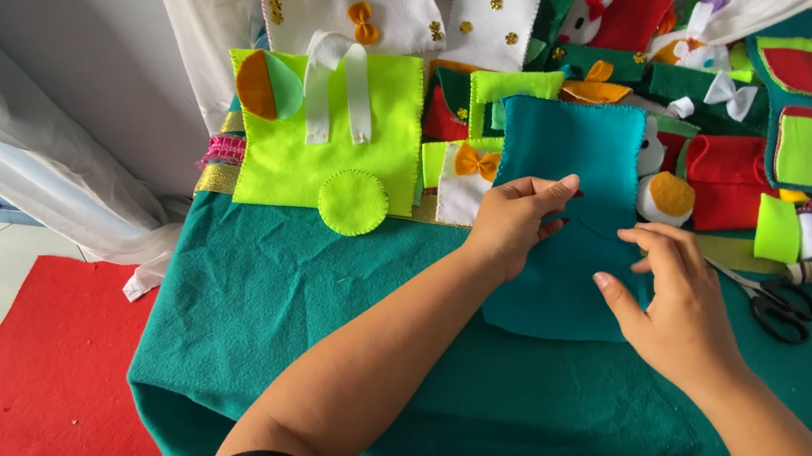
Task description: Hand-sewing and assembling felt craft items using a needle, thread, and scissors.
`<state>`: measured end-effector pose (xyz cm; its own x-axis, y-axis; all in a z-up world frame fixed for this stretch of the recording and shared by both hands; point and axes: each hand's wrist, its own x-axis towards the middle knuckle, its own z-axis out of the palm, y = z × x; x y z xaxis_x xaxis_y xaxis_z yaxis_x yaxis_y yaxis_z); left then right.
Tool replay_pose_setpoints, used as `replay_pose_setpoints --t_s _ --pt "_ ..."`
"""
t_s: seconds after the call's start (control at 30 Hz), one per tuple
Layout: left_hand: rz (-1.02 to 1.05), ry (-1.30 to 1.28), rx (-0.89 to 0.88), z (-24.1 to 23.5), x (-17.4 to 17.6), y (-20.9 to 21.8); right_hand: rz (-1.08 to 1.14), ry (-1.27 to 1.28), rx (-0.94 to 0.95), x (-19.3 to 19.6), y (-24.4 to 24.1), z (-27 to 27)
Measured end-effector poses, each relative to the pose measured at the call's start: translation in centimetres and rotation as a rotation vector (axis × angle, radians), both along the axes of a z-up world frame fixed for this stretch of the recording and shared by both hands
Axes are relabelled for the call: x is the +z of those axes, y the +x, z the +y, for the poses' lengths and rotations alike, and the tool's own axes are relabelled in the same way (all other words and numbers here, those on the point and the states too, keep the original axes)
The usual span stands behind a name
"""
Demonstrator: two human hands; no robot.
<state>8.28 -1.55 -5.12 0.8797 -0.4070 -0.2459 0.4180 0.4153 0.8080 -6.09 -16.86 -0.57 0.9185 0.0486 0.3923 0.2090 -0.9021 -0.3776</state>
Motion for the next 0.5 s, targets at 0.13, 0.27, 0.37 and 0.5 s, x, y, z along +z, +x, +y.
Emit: replay_pose_setpoints --t_s 0.13,0.27,0.37,0.5 --pt "0.044 0.035 0.017 0.0 0.4 0.3 -0.017 -0.014 -0.021 0.5 2.6 -1.4" --pt "-0.182 0.266 0.02 -0.4 1.0 -1.2 -0.039 -0.023 -0.007 -3.3 6.2 -3.2" --pt "-0.612 0.685 0.096 -0.8 0.7 -2.0 0.107 -0.171 -0.113 -6.1 8.3 -4.1" --pt "-0.797 0.71 0.108 -0.9 0.0 -2.8 0.028 -0.162 0.012 -6.0 8.0 -4.0"
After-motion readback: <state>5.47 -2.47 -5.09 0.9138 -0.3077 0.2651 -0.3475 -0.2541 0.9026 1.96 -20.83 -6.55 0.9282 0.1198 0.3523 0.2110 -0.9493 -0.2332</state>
